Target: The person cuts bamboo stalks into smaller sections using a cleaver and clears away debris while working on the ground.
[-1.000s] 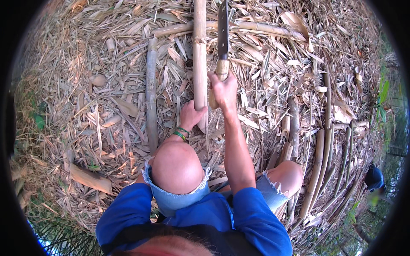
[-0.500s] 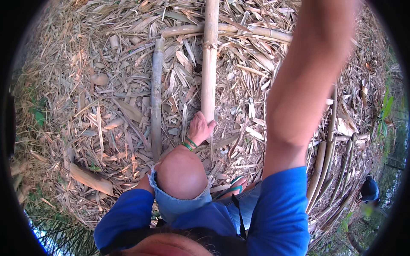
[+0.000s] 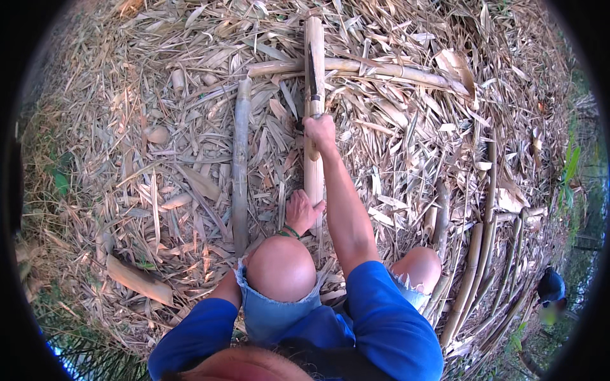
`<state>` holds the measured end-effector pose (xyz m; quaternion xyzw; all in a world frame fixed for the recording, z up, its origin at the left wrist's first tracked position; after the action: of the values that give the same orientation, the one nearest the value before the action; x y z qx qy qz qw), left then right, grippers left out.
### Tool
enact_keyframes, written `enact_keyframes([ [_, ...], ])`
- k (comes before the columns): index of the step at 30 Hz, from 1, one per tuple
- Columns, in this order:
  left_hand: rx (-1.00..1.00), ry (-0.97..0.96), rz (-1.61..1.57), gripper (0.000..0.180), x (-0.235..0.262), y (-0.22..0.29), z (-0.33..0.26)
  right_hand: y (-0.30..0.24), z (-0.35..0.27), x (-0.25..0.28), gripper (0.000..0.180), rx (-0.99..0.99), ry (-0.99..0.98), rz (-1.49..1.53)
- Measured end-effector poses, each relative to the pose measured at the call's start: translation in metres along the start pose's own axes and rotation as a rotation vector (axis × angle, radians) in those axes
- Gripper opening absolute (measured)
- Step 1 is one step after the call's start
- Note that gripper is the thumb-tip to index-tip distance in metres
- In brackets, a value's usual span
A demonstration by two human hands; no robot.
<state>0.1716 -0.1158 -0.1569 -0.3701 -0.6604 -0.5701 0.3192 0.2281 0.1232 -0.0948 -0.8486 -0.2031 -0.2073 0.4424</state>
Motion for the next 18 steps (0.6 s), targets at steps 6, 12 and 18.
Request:
enact_keyframes([
  [6, 0.016, 0.007, 0.022, 0.062, -0.004, 0.001, 0.005, 0.003, 0.011, 0.003, 0.015, -0.147, -0.209, 0.145],
  [12, 0.029, 0.046, 0.016, 0.062, -0.005, 0.002, 0.002, 0.012, 0.008, 0.001, 0.039, 0.038, 0.106, 0.008],
  [18, 0.042, 0.045, 0.062, 0.065, 0.001, 0.002, 0.003, -0.017, -0.003, 0.001, 0.041, -0.159, -0.124, -0.104],
])
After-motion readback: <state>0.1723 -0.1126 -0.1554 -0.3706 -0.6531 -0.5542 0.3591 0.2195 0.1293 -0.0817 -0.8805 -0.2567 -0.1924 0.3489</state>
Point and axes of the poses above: each hand's wrist, its own z-axis towards the middle knuckle, its own x-axis out of the back of the hand, y = z × x, the point moved 7 cm from there along z, towards the middle knuckle, and after that the axes turned 13 degrees about -x, right-handed, at the moved point
